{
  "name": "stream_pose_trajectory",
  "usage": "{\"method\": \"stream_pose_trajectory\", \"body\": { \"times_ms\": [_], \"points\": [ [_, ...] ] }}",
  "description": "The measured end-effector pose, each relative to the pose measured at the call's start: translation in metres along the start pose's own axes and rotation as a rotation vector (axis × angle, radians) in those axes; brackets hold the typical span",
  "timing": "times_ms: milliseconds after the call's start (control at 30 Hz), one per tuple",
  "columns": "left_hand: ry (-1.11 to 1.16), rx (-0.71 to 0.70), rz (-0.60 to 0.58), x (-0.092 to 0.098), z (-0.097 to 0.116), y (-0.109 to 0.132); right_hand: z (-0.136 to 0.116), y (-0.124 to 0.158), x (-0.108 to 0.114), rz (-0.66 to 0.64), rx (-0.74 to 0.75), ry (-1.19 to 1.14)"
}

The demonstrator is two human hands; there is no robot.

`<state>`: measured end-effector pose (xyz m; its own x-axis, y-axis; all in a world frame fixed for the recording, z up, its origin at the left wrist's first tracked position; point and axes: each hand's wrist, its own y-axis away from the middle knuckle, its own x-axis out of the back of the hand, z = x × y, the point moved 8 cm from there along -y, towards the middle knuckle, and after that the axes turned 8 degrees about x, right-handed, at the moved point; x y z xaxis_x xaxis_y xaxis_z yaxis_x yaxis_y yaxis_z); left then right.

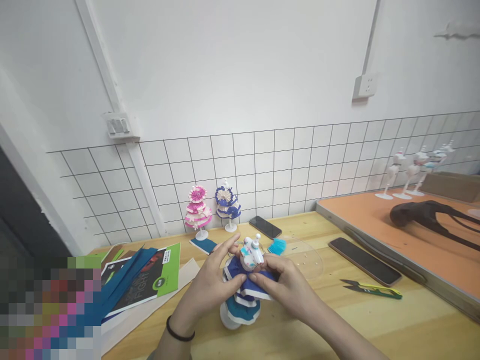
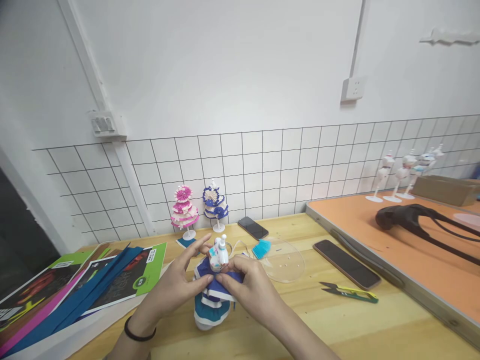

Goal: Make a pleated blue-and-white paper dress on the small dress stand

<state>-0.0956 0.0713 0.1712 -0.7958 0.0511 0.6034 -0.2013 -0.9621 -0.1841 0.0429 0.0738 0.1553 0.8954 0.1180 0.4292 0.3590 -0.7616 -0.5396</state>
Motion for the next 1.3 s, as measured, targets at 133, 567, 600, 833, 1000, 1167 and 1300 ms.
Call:
{"method": "stream_pose_trajectory", "body": {
  "times_ms": [133, 567, 600, 833, 1000, 1167, 1300],
  "points": [
    [0.004, -0.012, 0.003, -0.001, 0.001, 0.0, -0.002, -0.001, 0.002, 0.005, 0.024, 0.04],
    [0.028, -0.023, 0.036, 0.0, 0.001, 0.001, -0.013, 0.001, 0.002, 0.013, 0.14, 0.16],
    [0.033, -0.017, 0.034, 0.0, 0.0, 0.0, -0.014, 0.001, 0.002, 0.007, 0.152, 0.167],
    [0.073, -0.02, 0.02, 0.002, -0.003, -0.001, -0.02, 0.003, 0.001, -0.039, 0.187, 0.226],
    [0.044, -0.009, 0.021, 0.004, -0.006, -0.002, -0.019, 0.003, -0.003, -0.09, 0.158, 0.172],
    [-0.019, -0.035, 0.027, 0.004, -0.002, 0.002, -0.019, 0.003, -0.004, -0.064, 0.168, 0.196],
    [-0.033, -0.029, 0.04, 0.005, 0.0, 0.004, -0.02, 0.004, -0.005, -0.042, 0.178, 0.225]
  ]
}}
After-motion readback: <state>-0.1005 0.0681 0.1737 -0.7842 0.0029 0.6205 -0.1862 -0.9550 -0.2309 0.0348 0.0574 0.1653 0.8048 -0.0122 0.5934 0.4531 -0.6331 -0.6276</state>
